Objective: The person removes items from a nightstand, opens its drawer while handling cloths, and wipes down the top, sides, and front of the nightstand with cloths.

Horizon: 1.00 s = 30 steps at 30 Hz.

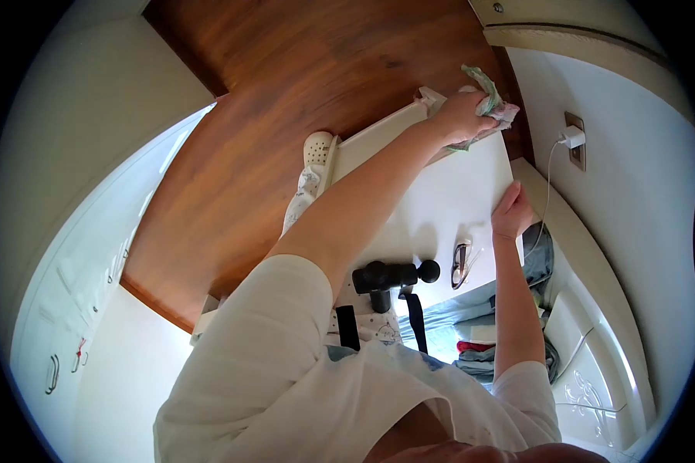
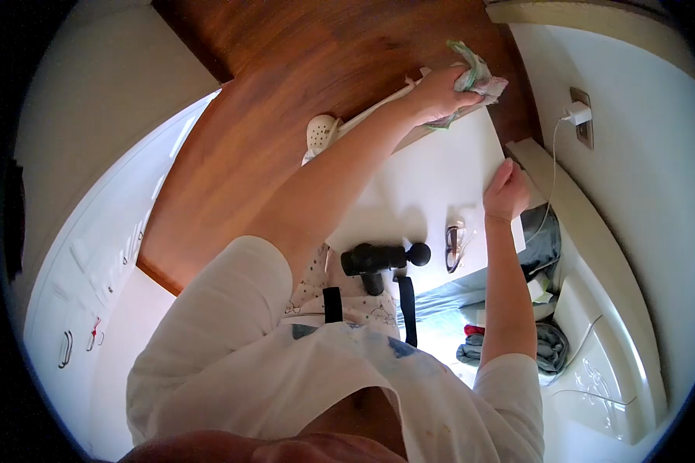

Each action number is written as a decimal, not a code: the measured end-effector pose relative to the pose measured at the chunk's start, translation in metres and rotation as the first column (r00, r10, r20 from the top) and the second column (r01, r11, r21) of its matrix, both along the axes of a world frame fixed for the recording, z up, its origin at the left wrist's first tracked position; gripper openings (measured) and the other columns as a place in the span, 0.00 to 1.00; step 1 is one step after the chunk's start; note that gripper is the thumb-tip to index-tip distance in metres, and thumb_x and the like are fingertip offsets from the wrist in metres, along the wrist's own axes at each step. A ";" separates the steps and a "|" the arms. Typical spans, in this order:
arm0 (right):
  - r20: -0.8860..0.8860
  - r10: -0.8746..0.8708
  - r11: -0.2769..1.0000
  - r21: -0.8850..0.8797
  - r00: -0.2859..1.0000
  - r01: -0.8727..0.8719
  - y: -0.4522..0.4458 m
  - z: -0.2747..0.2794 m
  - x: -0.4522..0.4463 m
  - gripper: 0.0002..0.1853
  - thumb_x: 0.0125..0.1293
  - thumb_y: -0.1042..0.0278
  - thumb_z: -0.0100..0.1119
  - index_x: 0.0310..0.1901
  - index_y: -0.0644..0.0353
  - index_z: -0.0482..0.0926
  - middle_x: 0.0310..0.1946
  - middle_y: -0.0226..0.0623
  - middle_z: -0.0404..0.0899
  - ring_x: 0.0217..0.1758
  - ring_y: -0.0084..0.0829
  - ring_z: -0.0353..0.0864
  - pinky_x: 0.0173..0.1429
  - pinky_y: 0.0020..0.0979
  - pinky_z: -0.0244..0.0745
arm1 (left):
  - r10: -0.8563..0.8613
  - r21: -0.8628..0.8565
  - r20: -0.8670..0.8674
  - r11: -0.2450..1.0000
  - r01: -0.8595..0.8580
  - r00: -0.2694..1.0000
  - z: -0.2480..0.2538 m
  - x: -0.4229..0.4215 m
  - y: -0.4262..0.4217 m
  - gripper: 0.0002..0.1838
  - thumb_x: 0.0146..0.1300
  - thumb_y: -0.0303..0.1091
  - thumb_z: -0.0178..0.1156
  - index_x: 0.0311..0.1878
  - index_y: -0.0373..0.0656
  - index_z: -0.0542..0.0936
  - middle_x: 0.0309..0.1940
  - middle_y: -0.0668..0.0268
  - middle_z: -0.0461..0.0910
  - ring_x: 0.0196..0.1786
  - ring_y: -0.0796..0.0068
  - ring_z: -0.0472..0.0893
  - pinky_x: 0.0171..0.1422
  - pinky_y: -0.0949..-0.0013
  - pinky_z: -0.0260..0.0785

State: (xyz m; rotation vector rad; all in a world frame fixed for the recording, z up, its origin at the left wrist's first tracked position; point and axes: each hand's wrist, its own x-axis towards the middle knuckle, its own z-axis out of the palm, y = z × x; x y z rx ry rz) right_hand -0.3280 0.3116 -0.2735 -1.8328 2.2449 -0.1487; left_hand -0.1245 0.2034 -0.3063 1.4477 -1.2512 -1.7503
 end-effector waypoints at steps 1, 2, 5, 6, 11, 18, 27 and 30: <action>0.003 -0.010 1.000 0.001 1.000 0.010 0.001 0.000 0.000 0.21 0.67 0.49 0.39 0.30 0.56 0.77 0.24 0.47 0.77 0.28 0.53 0.76 0.29 0.48 0.68 | -0.010 0.001 0.003 1.000 0.010 1.000 0.002 0.000 0.001 0.24 0.51 0.40 0.64 0.50 0.39 0.75 0.41 0.55 0.79 0.45 0.62 0.77 0.51 0.65 0.66; -0.014 -0.011 1.000 0.007 1.000 0.011 0.001 0.001 0.000 0.21 0.67 0.49 0.39 0.30 0.56 0.77 0.25 0.47 0.77 0.28 0.52 0.76 0.28 0.48 0.68 | -0.033 0.008 0.017 0.999 0.033 0.999 0.004 0.001 0.003 0.23 0.52 0.40 0.64 0.49 0.39 0.75 0.41 0.55 0.79 0.45 0.61 0.77 0.51 0.64 0.66; -0.038 -0.012 1.000 0.014 0.999 0.013 0.001 -0.001 -0.002 0.21 0.67 0.49 0.39 0.30 0.55 0.77 0.24 0.46 0.77 0.27 0.52 0.76 0.28 0.48 0.68 | -0.013 -0.029 0.035 0.999 0.014 0.999 0.010 0.008 0.017 0.21 0.54 0.40 0.62 0.49 0.38 0.75 0.42 0.55 0.78 0.45 0.61 0.77 0.51 0.64 0.66; -0.045 0.000 1.000 0.018 0.999 0.000 0.001 0.001 0.000 0.21 0.67 0.49 0.39 0.31 0.55 0.77 0.24 0.46 0.77 0.27 0.52 0.76 0.28 0.48 0.68 | 0.043 -0.069 0.036 0.997 -0.040 0.998 0.010 0.012 0.026 0.21 0.55 0.40 0.62 0.48 0.38 0.75 0.42 0.54 0.78 0.46 0.61 0.76 0.51 0.64 0.66; -0.015 -0.054 0.998 -0.010 0.998 0.054 -0.001 0.005 0.007 0.21 0.67 0.49 0.39 0.29 0.55 0.76 0.23 0.46 0.77 0.26 0.52 0.75 0.27 0.48 0.69 | 0.033 0.100 0.049 0.994 -0.038 0.998 0.003 0.048 0.073 0.21 0.56 0.41 0.61 0.50 0.38 0.74 0.44 0.54 0.77 0.46 0.65 0.75 0.53 0.66 0.65; -0.048 -0.031 0.999 -0.022 0.998 0.030 0.001 0.001 0.002 0.21 0.67 0.48 0.40 0.30 0.53 0.77 0.23 0.44 0.77 0.27 0.51 0.76 0.26 0.46 0.69 | -0.117 0.320 0.118 0.944 0.073 0.986 0.034 0.152 0.169 0.23 0.59 0.44 0.58 0.50 0.36 0.70 0.46 0.48 0.74 0.51 0.56 0.73 0.56 0.62 0.63; 0.017 -0.109 0.994 0.001 0.994 0.109 0.000 0.004 0.003 0.20 0.65 0.47 0.44 0.29 0.52 0.78 0.22 0.41 0.77 0.27 0.47 0.77 0.28 0.44 0.71 | -0.254 0.416 0.420 0.907 0.063 0.871 0.045 0.242 0.294 0.14 0.58 0.31 0.58 0.46 0.35 0.73 0.44 0.53 0.74 0.49 0.57 0.75 0.53 0.63 0.65; 0.018 -0.149 0.988 0.034 0.989 0.148 -0.001 0.006 0.004 0.19 0.64 0.47 0.45 0.29 0.52 0.79 0.22 0.41 0.78 0.26 0.45 0.77 0.29 0.42 0.71 | 0.181 0.116 0.515 0.954 -0.277 0.838 0.083 0.210 0.256 0.10 0.56 0.25 0.56 0.42 0.36 0.75 0.42 0.56 0.74 0.47 0.57 0.75 0.52 0.63 0.66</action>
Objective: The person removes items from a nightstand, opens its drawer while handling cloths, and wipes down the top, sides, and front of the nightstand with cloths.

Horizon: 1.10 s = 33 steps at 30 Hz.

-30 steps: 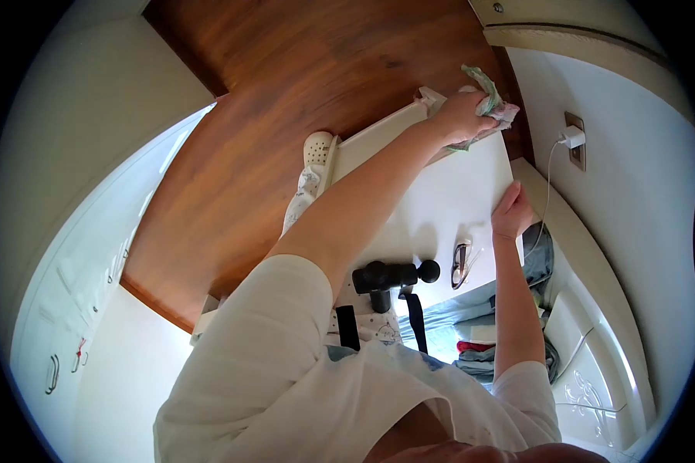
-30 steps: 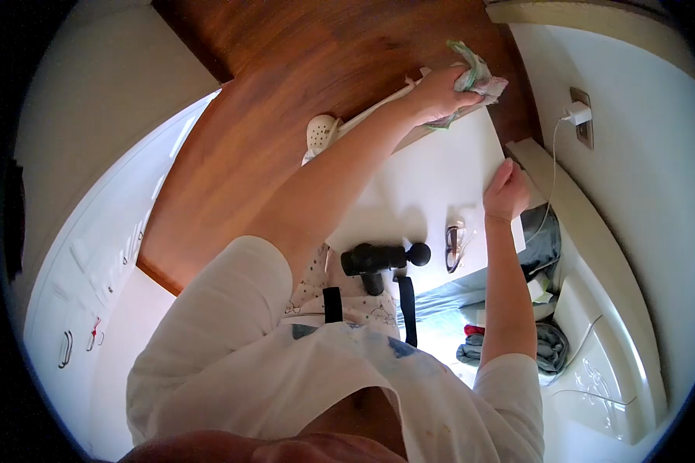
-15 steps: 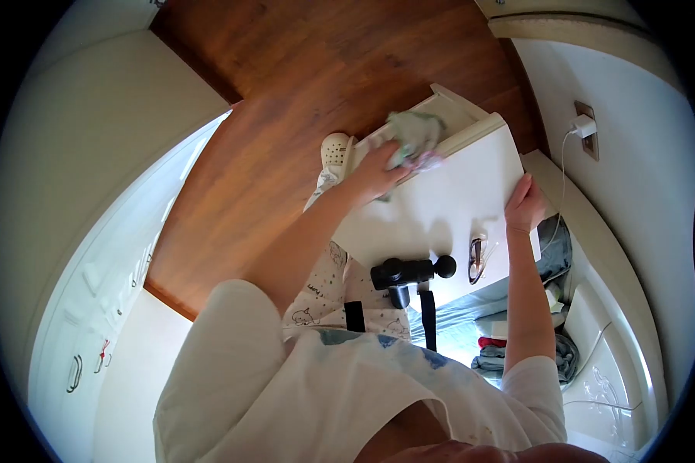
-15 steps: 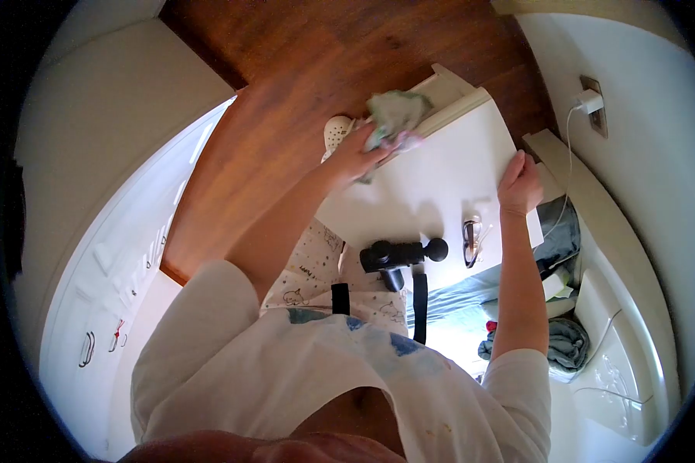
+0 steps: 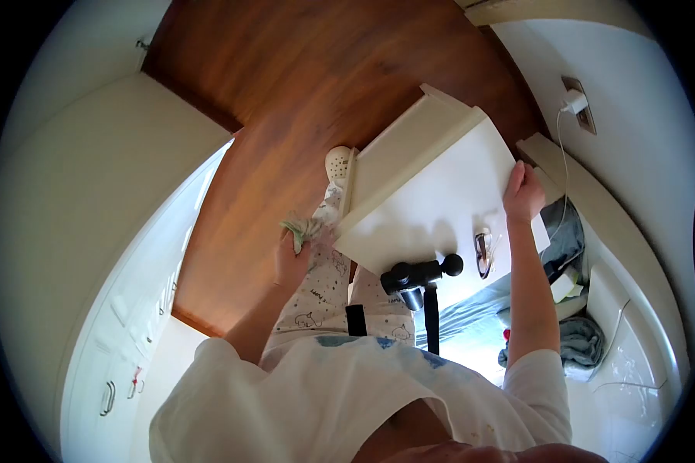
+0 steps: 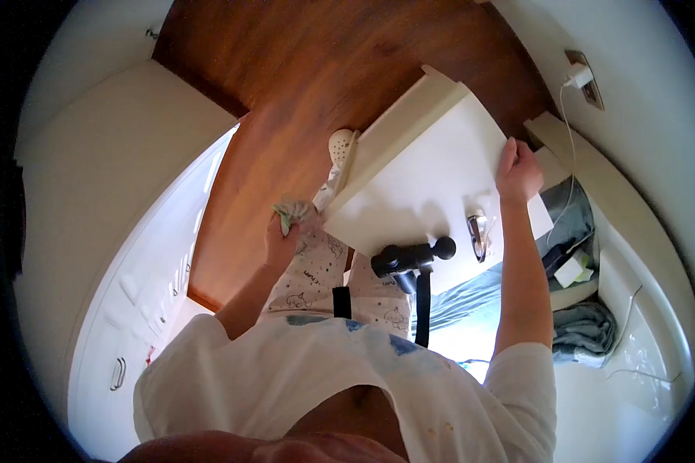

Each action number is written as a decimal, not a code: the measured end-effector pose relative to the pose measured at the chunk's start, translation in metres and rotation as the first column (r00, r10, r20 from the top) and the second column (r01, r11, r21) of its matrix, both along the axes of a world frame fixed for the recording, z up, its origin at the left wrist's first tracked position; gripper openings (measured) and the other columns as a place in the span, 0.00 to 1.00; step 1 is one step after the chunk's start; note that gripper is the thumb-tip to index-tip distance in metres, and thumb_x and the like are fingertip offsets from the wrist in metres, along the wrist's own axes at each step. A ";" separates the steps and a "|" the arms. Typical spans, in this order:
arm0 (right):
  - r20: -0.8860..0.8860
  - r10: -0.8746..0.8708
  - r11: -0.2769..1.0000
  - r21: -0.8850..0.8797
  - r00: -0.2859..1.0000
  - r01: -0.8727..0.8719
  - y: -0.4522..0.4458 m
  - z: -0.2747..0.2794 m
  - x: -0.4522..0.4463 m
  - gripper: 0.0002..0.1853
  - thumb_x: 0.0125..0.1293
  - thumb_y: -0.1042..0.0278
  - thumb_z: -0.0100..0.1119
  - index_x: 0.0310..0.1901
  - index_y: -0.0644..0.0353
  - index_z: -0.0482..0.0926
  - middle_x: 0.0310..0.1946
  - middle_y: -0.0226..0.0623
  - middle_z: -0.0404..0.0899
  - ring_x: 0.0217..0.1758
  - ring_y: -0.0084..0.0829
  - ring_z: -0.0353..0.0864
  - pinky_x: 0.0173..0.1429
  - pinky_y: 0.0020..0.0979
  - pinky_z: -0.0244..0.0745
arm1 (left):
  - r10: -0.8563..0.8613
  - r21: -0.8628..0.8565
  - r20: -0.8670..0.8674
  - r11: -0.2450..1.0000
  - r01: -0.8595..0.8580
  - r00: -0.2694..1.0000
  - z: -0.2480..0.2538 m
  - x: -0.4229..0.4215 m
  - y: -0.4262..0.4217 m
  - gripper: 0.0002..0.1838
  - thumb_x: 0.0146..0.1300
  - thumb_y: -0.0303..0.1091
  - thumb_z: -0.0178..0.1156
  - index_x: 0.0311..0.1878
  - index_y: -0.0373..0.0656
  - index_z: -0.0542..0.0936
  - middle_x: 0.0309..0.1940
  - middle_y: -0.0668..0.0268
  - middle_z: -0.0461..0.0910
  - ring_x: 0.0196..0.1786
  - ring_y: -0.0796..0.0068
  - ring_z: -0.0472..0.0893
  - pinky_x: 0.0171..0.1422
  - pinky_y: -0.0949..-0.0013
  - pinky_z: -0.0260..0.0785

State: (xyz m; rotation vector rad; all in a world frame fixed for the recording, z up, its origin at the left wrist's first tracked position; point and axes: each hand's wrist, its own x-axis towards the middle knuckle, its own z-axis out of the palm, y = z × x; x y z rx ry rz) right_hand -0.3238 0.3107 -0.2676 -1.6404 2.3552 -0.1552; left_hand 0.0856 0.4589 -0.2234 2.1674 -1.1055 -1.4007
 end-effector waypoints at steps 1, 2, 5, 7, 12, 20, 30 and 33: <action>-0.006 -0.016 1.000 0.008 1.000 0.016 0.002 0.001 -0.001 0.19 0.64 0.47 0.45 0.29 0.52 0.79 0.22 0.41 0.78 0.26 0.45 0.77 0.29 0.42 0.71 | -0.016 0.008 -0.006 1.000 0.016 1.000 0.011 -0.014 -0.018 0.10 0.56 0.25 0.56 0.42 0.36 0.75 0.42 0.56 0.74 0.47 0.57 0.75 0.52 0.63 0.66; -0.009 -0.004 1.000 0.004 1.000 0.004 0.002 0.001 -0.003 0.19 0.64 0.47 0.46 0.29 0.52 0.79 0.22 0.40 0.78 0.26 0.44 0.78 0.29 0.41 0.71 | -0.013 -0.121 -0.053 0.993 0.007 0.999 0.019 -0.029 -0.040 0.09 0.56 0.24 0.56 0.42 0.37 0.76 0.42 0.56 0.74 0.46 0.57 0.75 0.52 0.63 0.66; -0.007 -0.032 0.999 -0.030 0.999 0.032 0.001 -0.001 0.000 0.18 0.63 0.47 0.48 0.29 0.51 0.80 0.22 0.39 0.78 0.26 0.43 0.78 0.29 0.39 0.72 | 0.088 -0.250 -0.359 0.950 -0.186 0.929 0.016 -0.085 -0.086 0.09 0.55 0.23 0.56 0.41 0.39 0.76 0.43 0.57 0.74 0.45 0.58 0.75 0.50 0.63 0.67; -0.011 -0.047 0.998 0.040 0.999 0.048 0.000 0.003 0.001 0.18 0.63 0.47 0.48 0.30 0.50 0.80 0.22 0.38 0.78 0.26 0.43 0.78 0.30 0.39 0.72 | -0.115 -0.415 -0.408 0.907 -0.072 0.906 0.007 -0.129 -0.106 0.13 0.54 0.24 0.59 0.44 0.40 0.74 0.44 0.56 0.73 0.45 0.57 0.74 0.49 0.61 0.67; -0.028 -0.061 0.997 0.052 0.998 0.062 0.002 0.000 -0.004 0.13 0.58 0.50 0.53 0.33 0.47 0.80 0.26 0.38 0.80 0.31 0.44 0.79 0.34 0.41 0.73 | -0.412 -0.661 -0.018 0.689 0.298 0.911 0.015 -0.187 -0.134 0.24 0.50 0.33 0.63 0.52 0.43 0.72 0.49 0.54 0.70 0.52 0.51 0.70 0.54 0.55 0.63; 0.087 -0.121 0.992 0.039 0.989 0.118 0.005 0.004 -0.005 0.11 0.53 0.63 0.55 0.39 0.46 0.79 0.32 0.39 0.80 0.36 0.44 0.78 0.38 0.41 0.74 | -0.467 -0.541 0.385 0.585 0.604 0.796 -0.026 -0.185 -0.124 0.25 0.53 0.42 0.57 0.55 0.44 0.70 0.58 0.52 0.63 0.57 0.49 0.66 0.60 0.51 0.59; 0.151 0.181 0.983 -0.014 0.972 -0.181 0.014 0.052 0.112 0.34 0.52 0.39 0.56 0.61 0.38 0.65 0.68 0.49 0.49 0.71 0.51 0.45 0.66 0.56 0.46 | -0.403 -0.553 0.383 0.621 0.556 0.831 -0.042 -0.189 -0.121 0.20 0.59 0.36 0.48 0.54 0.39 0.70 0.57 0.52 0.68 0.54 0.50 0.70 0.56 0.56 0.64; 0.230 0.215 0.975 -0.097 0.949 -0.198 0.009 0.045 0.101 0.35 0.52 0.39 0.56 0.62 0.38 0.64 0.68 0.47 0.49 0.71 0.50 0.44 0.67 0.56 0.45 | -0.439 -0.631 0.323 0.561 0.536 0.839 -0.054 -0.177 -0.121 0.22 0.62 0.37 0.46 0.58 0.39 0.67 0.56 0.52 0.69 0.53 0.52 0.71 0.56 0.56 0.65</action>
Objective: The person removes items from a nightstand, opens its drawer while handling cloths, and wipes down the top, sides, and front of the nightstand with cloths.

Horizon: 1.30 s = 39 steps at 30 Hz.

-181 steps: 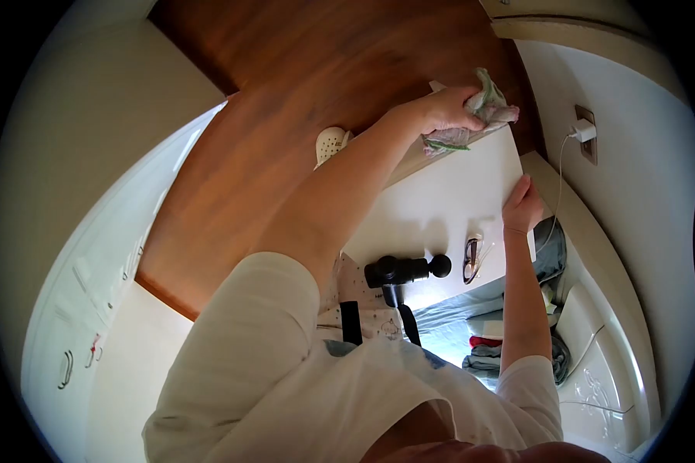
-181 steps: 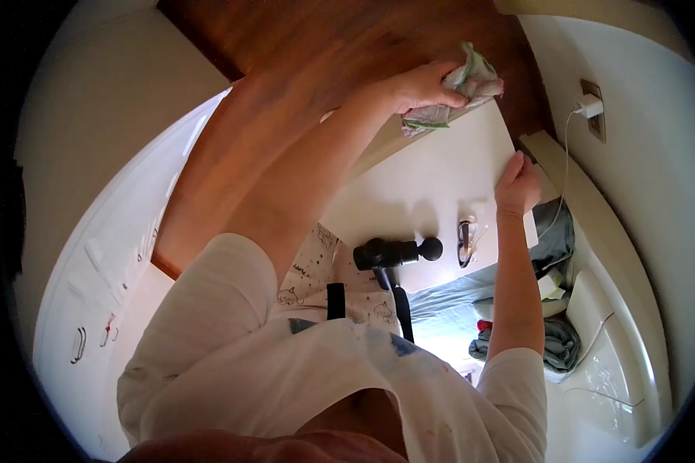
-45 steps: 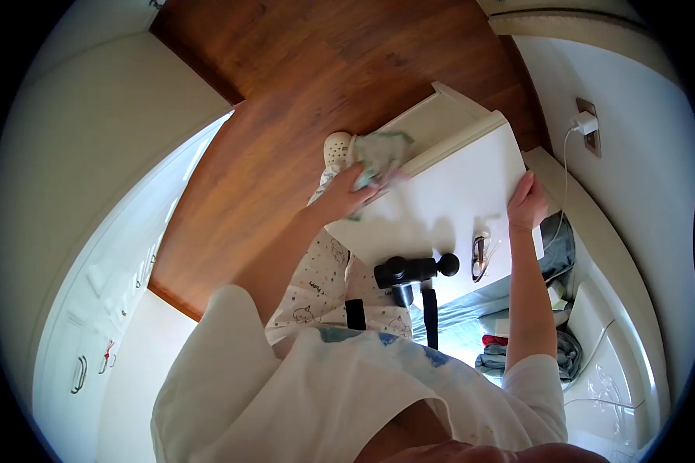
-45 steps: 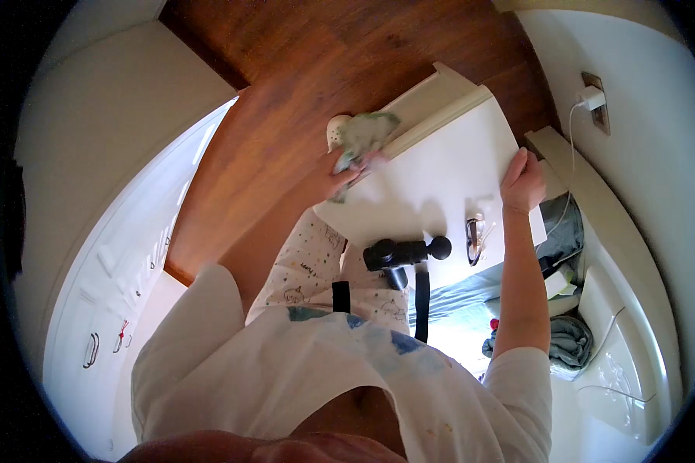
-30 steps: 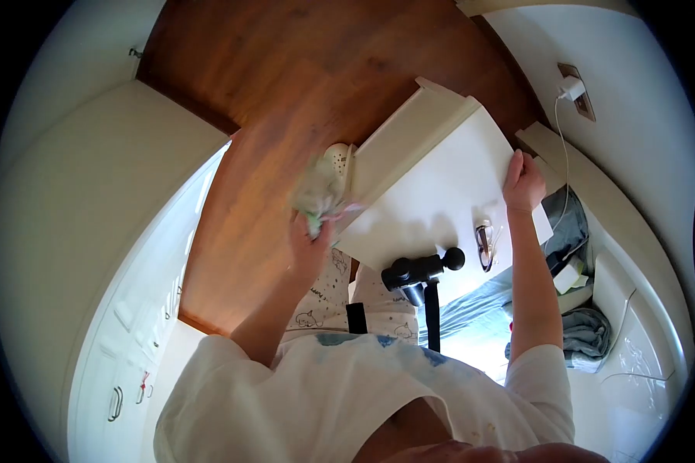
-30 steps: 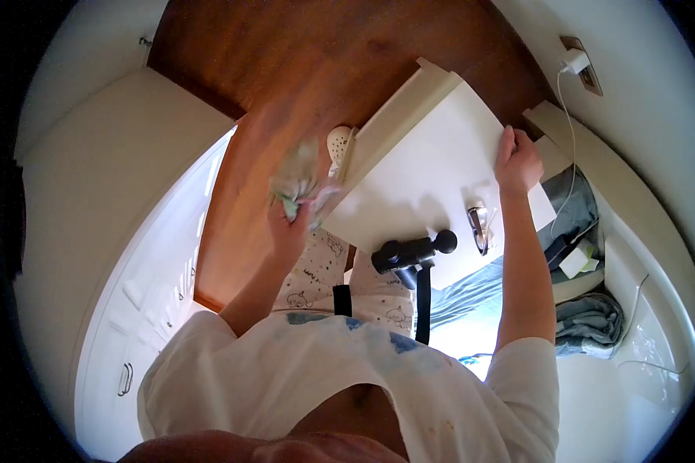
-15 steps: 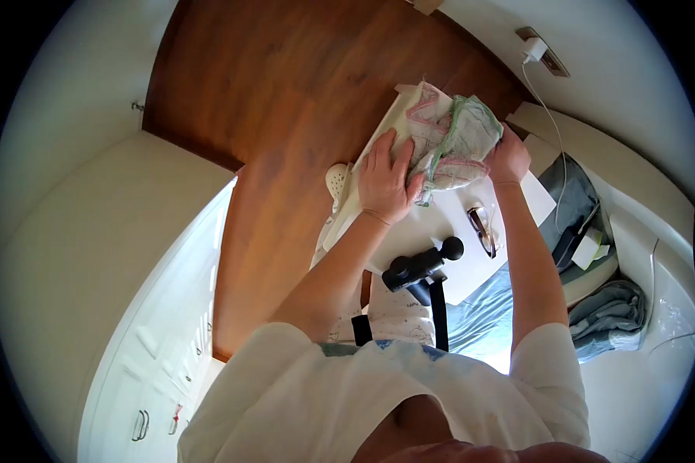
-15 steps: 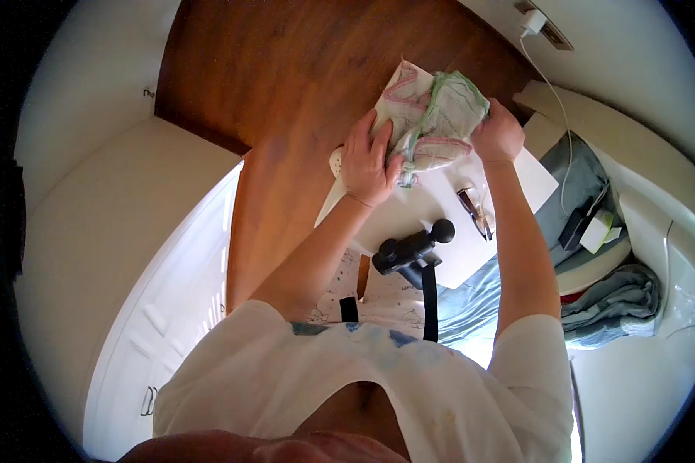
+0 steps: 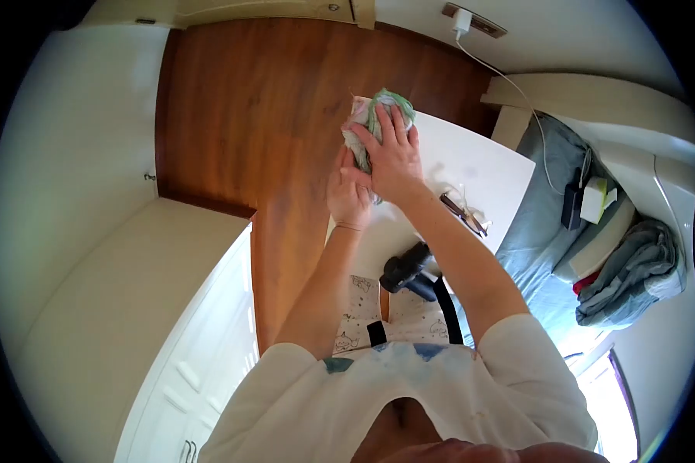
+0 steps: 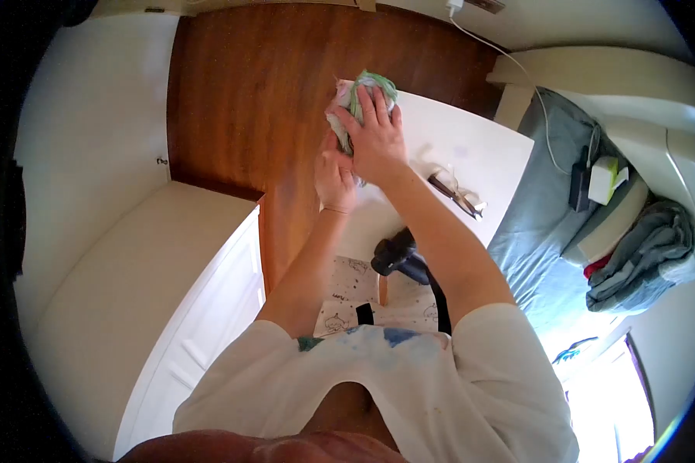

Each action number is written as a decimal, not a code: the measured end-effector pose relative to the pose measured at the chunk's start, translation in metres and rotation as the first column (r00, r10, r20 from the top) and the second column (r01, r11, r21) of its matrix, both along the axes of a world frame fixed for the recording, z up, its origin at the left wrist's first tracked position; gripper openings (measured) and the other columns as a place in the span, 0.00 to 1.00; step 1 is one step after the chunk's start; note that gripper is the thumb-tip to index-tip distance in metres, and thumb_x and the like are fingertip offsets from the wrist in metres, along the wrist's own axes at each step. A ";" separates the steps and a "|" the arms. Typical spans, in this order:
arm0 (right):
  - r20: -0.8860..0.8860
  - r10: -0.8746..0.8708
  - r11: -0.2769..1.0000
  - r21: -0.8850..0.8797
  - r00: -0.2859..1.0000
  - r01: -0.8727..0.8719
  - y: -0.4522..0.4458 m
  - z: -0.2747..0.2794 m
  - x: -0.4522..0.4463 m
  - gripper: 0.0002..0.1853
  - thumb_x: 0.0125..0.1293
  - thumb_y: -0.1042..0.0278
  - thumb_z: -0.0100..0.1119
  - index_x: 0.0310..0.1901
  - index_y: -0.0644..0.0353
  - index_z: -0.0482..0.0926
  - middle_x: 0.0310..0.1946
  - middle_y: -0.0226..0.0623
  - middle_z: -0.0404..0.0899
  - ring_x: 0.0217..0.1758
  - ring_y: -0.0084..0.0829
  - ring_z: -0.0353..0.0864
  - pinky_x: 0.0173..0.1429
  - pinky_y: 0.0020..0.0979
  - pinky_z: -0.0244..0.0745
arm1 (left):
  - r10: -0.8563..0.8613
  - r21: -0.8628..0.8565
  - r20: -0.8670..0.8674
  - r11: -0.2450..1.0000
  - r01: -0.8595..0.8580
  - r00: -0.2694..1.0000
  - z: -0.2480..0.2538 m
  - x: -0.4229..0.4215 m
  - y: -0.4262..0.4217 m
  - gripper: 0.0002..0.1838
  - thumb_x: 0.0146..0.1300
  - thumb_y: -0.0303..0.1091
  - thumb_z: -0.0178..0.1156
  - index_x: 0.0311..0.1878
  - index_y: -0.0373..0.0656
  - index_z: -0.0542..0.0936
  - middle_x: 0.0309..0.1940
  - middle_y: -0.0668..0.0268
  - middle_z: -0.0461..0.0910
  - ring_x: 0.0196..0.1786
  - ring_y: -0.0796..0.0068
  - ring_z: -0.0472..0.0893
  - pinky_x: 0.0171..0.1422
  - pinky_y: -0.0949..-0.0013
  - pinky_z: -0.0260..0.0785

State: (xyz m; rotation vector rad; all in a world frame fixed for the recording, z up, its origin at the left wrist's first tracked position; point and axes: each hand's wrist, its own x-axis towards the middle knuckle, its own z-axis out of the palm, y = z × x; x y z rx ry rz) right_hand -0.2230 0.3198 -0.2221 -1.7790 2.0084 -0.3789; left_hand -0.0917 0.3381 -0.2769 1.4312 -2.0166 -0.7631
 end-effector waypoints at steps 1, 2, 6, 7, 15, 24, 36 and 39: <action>-0.005 0.045 0.998 0.044 0.999 -0.045 -0.002 0.002 -0.008 0.32 0.55 0.43 0.54 0.63 0.38 0.63 0.68 0.45 0.49 0.72 0.50 0.44 0.68 0.53 0.45 | -0.012 0.002 -0.001 1.000 0.012 1.000 0.004 0.008 0.008 0.22 0.62 0.37 0.46 0.58 0.39 0.67 0.56 0.52 0.69 0.53 0.52 0.71 0.56 0.56 0.65; -0.010 0.037 0.999 0.039 0.999 -0.037 -0.003 -0.002 -0.016 0.32 0.55 0.43 0.54 0.63 0.38 0.63 0.68 0.45 0.49 0.72 0.50 0.44 0.68 0.53 0.45 | 0.048 0.141 0.153 0.987 -0.070 0.987 0.008 0.016 0.017 0.23 0.63 0.37 0.46 0.60 0.39 0.64 0.56 0.52 0.69 0.53 0.52 0.72 0.55 0.56 0.65; 0.023 -0.030 0.999 0.031 0.999 0.029 0.010 -0.003 -0.011 0.31 0.58 0.53 0.54 0.64 0.42 0.62 0.68 0.45 0.49 0.71 0.49 0.45 0.68 0.50 0.49 | 0.022 0.217 0.474 0.966 -0.141 0.880 0.008 0.025 0.029 0.26 0.64 0.36 0.46 0.64 0.42 0.58 0.55 0.51 0.70 0.51 0.51 0.73 0.53 0.57 0.67; 0.013 -0.096 0.995 0.037 0.995 0.095 0.017 -0.005 -0.003 0.32 0.57 0.53 0.54 0.65 0.45 0.60 0.68 0.47 0.48 0.72 0.50 0.44 0.69 0.50 0.48 | 0.033 0.213 0.477 0.965 -0.152 0.878 0.006 0.025 0.028 0.26 0.64 0.36 0.46 0.64 0.42 0.58 0.55 0.51 0.70 0.51 0.51 0.73 0.53 0.57 0.67; -0.004 0.049 0.977 0.210 0.999 -0.047 0.051 0.001 0.019 0.36 0.56 0.58 0.54 0.67 0.56 0.55 0.70 0.49 0.42 0.73 0.49 0.41 0.69 0.50 0.48 | 0.135 0.205 0.345 0.955 -0.215 0.929 0.019 0.020 0.025 0.22 0.64 0.34 0.45 0.62 0.46 0.64 0.39 0.53 0.78 0.35 0.52 0.77 0.37 0.55 0.71; -0.132 0.001 1.000 0.028 0.991 0.003 -0.032 -0.016 0.012 0.29 0.61 0.61 0.48 0.66 0.48 0.58 0.69 0.45 0.46 0.73 0.45 0.43 0.68 0.49 0.51 | 0.139 0.230 0.265 0.952 -0.202 0.954 0.008 0.024 0.027 0.20 0.64 0.34 0.44 0.59 0.41 0.67 0.41 0.51 0.77 0.39 0.49 0.77 0.41 0.53 0.70; -0.202 -0.050 0.998 0.039 0.978 0.059 0.011 -0.006 0.066 0.26 0.63 0.54 0.50 0.63 0.43 0.63 0.69 0.47 0.47 0.72 0.47 0.46 0.69 0.45 0.52 | 0.739 0.613 -0.291 0.631 -0.475 0.608 -0.037 0.120 0.049 0.22 0.69 0.41 0.45 0.59 0.35 0.65 0.49 0.54 0.74 0.47 0.65 0.76 0.52 0.68 0.68; -0.110 -0.057 0.991 0.115 0.992 0.069 0.048 0.010 0.103 0.42 0.50 0.40 0.61 0.65 0.47 0.60 0.69 0.53 0.44 0.72 0.51 0.41 0.70 0.47 0.46 | 0.730 0.665 -0.174 0.582 -0.468 0.660 -0.015 0.174 0.075 0.22 0.69 0.43 0.45 0.58 0.36 0.65 0.46 0.54 0.76 0.40 0.68 0.78 0.46 0.69 0.69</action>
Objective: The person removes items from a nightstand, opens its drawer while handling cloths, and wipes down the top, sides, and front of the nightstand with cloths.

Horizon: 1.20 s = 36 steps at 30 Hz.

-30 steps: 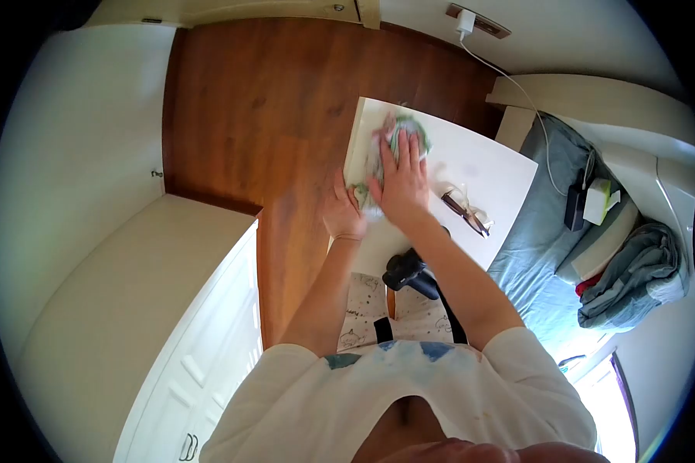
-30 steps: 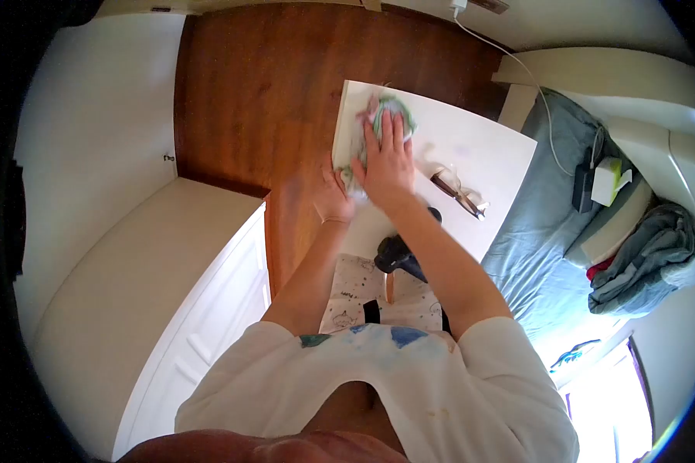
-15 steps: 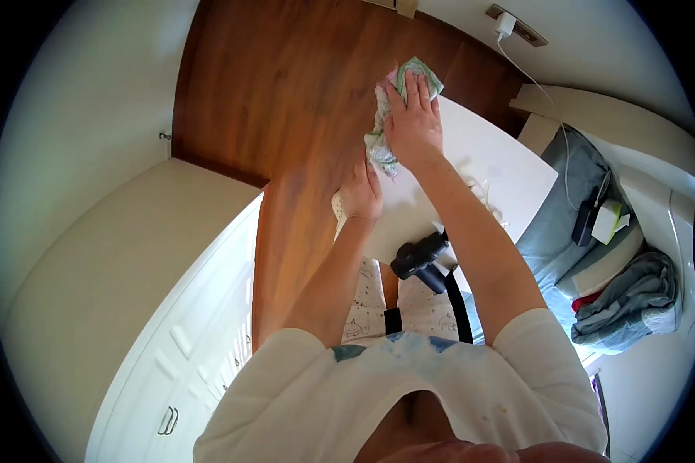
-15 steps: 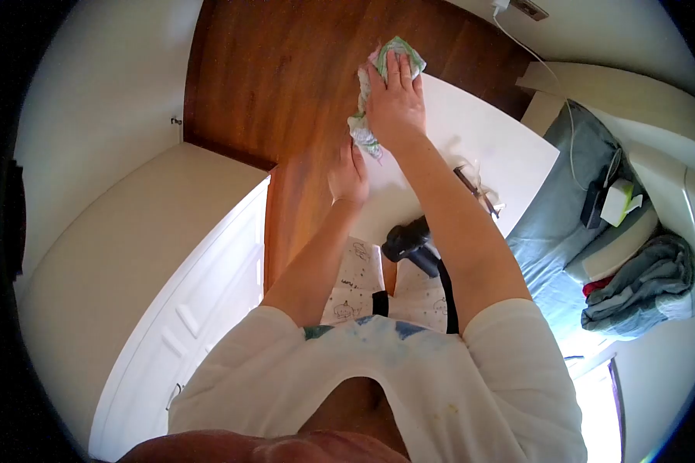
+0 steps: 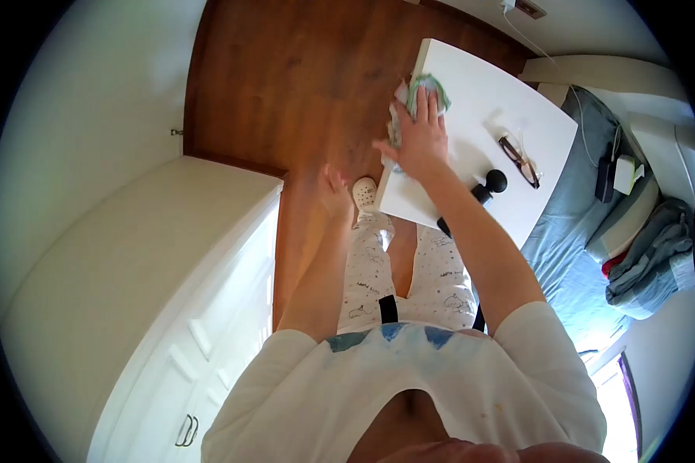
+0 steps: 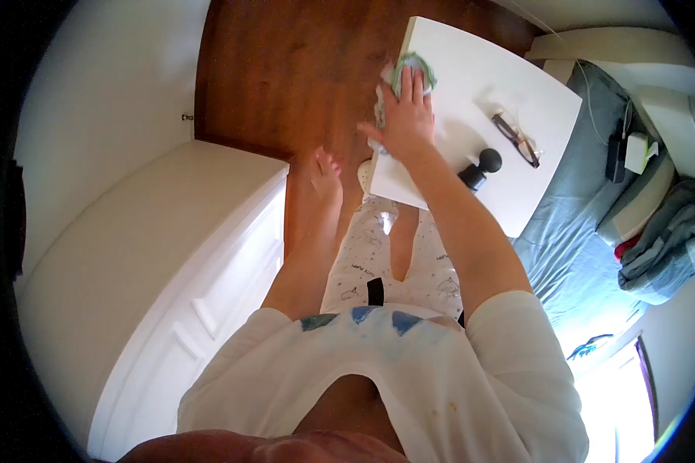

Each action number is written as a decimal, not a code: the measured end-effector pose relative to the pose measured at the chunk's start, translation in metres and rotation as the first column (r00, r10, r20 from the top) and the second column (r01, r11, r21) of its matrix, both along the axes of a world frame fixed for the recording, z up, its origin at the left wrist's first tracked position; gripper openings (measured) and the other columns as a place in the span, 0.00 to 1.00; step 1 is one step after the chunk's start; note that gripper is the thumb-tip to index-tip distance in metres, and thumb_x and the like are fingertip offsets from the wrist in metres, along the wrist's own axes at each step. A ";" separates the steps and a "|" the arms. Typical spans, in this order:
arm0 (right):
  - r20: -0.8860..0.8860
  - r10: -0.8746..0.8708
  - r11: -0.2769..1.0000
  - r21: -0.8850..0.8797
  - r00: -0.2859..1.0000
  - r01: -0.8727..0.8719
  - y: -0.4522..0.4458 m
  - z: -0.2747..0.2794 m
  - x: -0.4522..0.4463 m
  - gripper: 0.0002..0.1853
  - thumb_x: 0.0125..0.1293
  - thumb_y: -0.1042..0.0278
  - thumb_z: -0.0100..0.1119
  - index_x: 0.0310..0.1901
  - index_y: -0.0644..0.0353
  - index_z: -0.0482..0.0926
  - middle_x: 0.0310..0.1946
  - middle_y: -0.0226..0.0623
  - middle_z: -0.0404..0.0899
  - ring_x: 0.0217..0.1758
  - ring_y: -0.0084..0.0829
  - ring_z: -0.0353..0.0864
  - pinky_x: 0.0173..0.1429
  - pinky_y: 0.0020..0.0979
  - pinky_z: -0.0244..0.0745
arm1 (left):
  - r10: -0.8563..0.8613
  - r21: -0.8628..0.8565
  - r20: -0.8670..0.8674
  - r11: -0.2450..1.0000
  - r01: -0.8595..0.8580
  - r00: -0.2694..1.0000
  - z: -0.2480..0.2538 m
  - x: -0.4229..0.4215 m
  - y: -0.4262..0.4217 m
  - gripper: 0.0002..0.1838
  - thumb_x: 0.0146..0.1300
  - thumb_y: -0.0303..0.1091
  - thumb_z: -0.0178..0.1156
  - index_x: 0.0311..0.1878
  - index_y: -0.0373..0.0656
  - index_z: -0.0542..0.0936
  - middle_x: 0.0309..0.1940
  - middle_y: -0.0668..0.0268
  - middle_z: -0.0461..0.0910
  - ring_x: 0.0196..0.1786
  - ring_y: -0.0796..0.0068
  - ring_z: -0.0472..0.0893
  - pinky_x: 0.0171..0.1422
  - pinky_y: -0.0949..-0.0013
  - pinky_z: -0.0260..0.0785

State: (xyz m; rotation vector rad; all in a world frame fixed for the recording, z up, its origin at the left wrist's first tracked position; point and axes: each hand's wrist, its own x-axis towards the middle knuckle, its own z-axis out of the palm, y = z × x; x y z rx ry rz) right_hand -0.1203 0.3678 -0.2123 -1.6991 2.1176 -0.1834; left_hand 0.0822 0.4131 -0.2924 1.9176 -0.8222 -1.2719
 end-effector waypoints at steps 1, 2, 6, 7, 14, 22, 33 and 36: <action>0.000 -0.008 1.000 -0.005 1.000 0.008 0.014 0.006 0.010 0.42 0.50 0.40 0.61 0.65 0.47 0.60 0.69 0.53 0.44 0.72 0.51 0.41 0.70 0.47 0.46 | -0.007 0.127 -0.068 0.992 0.015 0.998 0.013 0.017 0.011 0.22 0.69 0.44 0.45 0.58 0.37 0.65 0.43 0.55 0.77 0.36 0.71 0.79 0.43 0.70 0.70; 0.043 0.005 1.000 0.030 0.999 -0.006 0.027 0.013 0.020 0.44 0.48 0.41 0.63 0.65 0.48 0.59 0.69 0.54 0.43 0.72 0.52 0.41 0.70 0.48 0.47 | -0.016 0.121 -0.071 0.992 0.024 0.997 0.018 0.036 0.021 0.22 0.69 0.44 0.45 0.58 0.37 0.65 0.43 0.55 0.77 0.36 0.71 0.79 0.43 0.70 0.70; 0.095 -0.046 0.994 0.101 0.994 0.036 0.068 0.021 0.049 0.47 0.45 0.47 0.67 0.67 0.48 0.56 0.69 0.52 0.42 0.72 0.52 0.40 0.69 0.50 0.47 | -0.211 0.262 -0.123 0.936 0.237 0.970 0.005 0.098 0.052 0.24 0.67 0.52 0.47 0.53 0.42 0.69 0.38 0.57 0.80 0.33 0.72 0.81 0.36 0.73 0.69; 0.091 -0.062 0.994 0.092 0.994 0.054 0.076 0.020 0.055 0.47 0.45 0.47 0.67 0.67 0.48 0.56 0.69 0.52 0.42 0.72 0.52 0.40 0.69 0.50 0.47 | -0.272 0.300 -0.103 0.909 0.291 0.957 0.009 0.105 0.051 0.24 0.67 0.52 0.47 0.52 0.41 0.70 0.37 0.56 0.81 0.31 0.73 0.81 0.33 0.74 0.69; 0.120 -0.240 0.971 0.045 0.963 0.236 0.137 -0.001 0.082 0.43 0.46 0.57 0.66 0.66 0.49 0.58 0.69 0.47 0.46 0.72 0.47 0.43 0.67 0.51 0.53 | -0.451 0.173 -0.192 0.858 0.483 0.871 0.049 0.088 0.022 0.23 0.67 0.50 0.47 0.51 0.38 0.72 0.36 0.58 0.80 0.35 0.76 0.80 0.36 0.75 0.70; 0.267 -0.203 0.977 -0.013 0.942 0.215 0.215 0.001 0.086 0.30 0.47 0.75 0.55 0.57 0.54 0.70 0.65 0.41 0.58 0.70 0.43 0.53 0.65 0.47 0.58 | -0.691 0.092 0.008 0.721 0.687 0.723 0.061 0.037 -0.006 0.21 0.66 0.44 0.51 0.53 0.36 0.71 0.41 0.59 0.79 0.41 0.75 0.77 0.46 0.73 0.69; 0.338 -0.880 0.454 0.392 0.334 0.800 0.375 -0.020 0.026 0.26 0.46 0.69 0.61 0.51 0.60 0.74 0.47 0.47 0.76 0.49 0.41 0.78 0.53 0.35 0.71 | -0.810 0.104 0.039 0.586 0.804 0.585 0.046 -0.047 -0.011 0.22 0.64 0.41 0.54 0.54 0.33 0.69 0.43 0.57 0.78 0.45 0.70 0.78 0.51 0.70 0.68; 0.264 -0.905 0.397 0.240 0.334 0.886 0.414 -0.046 -0.028 0.26 0.50 0.69 0.61 0.54 0.60 0.72 0.47 0.44 0.77 0.45 0.42 0.79 0.52 0.35 0.73 | -0.847 0.186 0.051 0.529 0.828 0.529 0.045 -0.053 -0.016 0.23 0.61 0.42 0.57 0.52 0.33 0.72 0.41 0.58 0.79 0.43 0.70 0.78 0.49 0.70 0.69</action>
